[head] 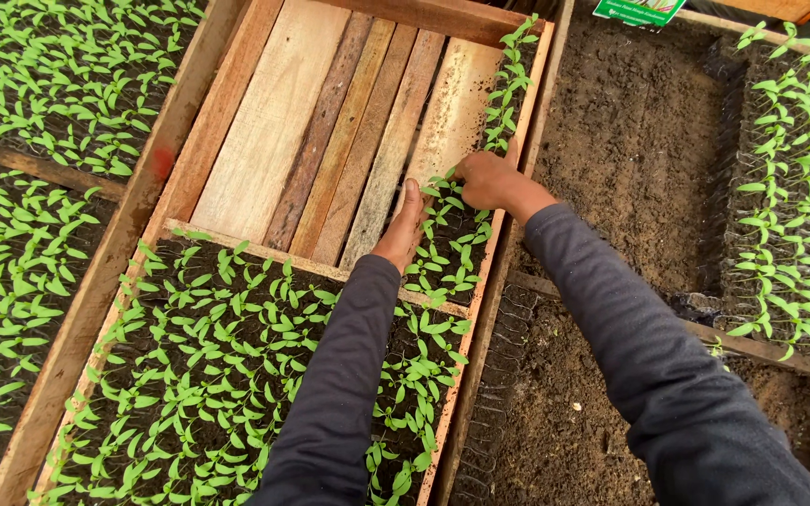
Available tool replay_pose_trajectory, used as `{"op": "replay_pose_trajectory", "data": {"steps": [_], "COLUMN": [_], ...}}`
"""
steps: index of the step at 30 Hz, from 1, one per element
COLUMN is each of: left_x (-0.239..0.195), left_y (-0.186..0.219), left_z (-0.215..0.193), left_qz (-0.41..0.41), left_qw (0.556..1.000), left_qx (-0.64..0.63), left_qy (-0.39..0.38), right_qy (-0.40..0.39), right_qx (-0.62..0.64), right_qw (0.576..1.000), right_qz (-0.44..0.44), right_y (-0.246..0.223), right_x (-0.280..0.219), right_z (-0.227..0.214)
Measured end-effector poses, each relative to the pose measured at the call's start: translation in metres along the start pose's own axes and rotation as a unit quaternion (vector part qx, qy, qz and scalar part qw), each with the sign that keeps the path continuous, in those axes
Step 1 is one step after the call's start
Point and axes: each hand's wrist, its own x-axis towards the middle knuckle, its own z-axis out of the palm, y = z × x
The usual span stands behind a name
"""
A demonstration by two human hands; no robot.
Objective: The person removes small seedlings from a black plastic tray and places them into a wooden tray filled with soil. They use their hands to separate the seedlings and position them in the soil, occasionally patting the soil around the base of the plants.
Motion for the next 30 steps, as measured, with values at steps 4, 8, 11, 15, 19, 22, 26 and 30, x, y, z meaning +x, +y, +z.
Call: {"op": "replay_pose_trajectory", "data": {"steps": [4, 8, 11, 15, 19, 22, 26, 30], "left_x": [0.019, 0.024, 0.025, 0.032, 0.002, 0.023, 0.021, 0.018], "left_y": [-0.019, -0.023, -0.027, -0.038, -0.008, -0.028, -0.025, -0.019], "left_z": [-0.014, -0.017, -0.021, -0.014, -0.013, -0.028, -0.025, -0.023], "left_qz": [0.001, -0.003, -0.006, 0.036, -0.029, -0.006, -0.003, 0.002], "left_qw": [0.999, 0.998, 0.998, 0.997, 0.999, 0.996, 0.997, 0.996], "left_qx": [-0.046, -0.054, -0.062, -0.071, -0.039, -0.076, -0.067, -0.083], "left_qy": [-0.013, -0.015, -0.017, -0.010, -0.021, -0.039, -0.037, -0.016], "right_qy": [-0.002, 0.014, 0.023, 0.058, 0.110, 0.125, 0.163, 0.246], "right_qx": [-0.008, -0.004, 0.012, 0.002, 0.077, 0.051, 0.099, 0.189], "right_qw": [1.000, 1.000, 1.000, 0.996, 0.989, 0.989, 0.979, 0.945], "right_qz": [0.007, 0.002, -0.003, -0.074, -0.065, -0.055, -0.066, -0.108], "right_y": [-0.011, -0.004, -0.004, 0.032, -0.021, -0.010, 0.004, 0.009], "right_x": [-0.004, 0.002, -0.001, 0.029, -0.044, -0.026, -0.027, -0.055], "right_z": [-0.004, 0.001, 0.001, 0.025, -0.025, -0.009, -0.004, -0.012]}}
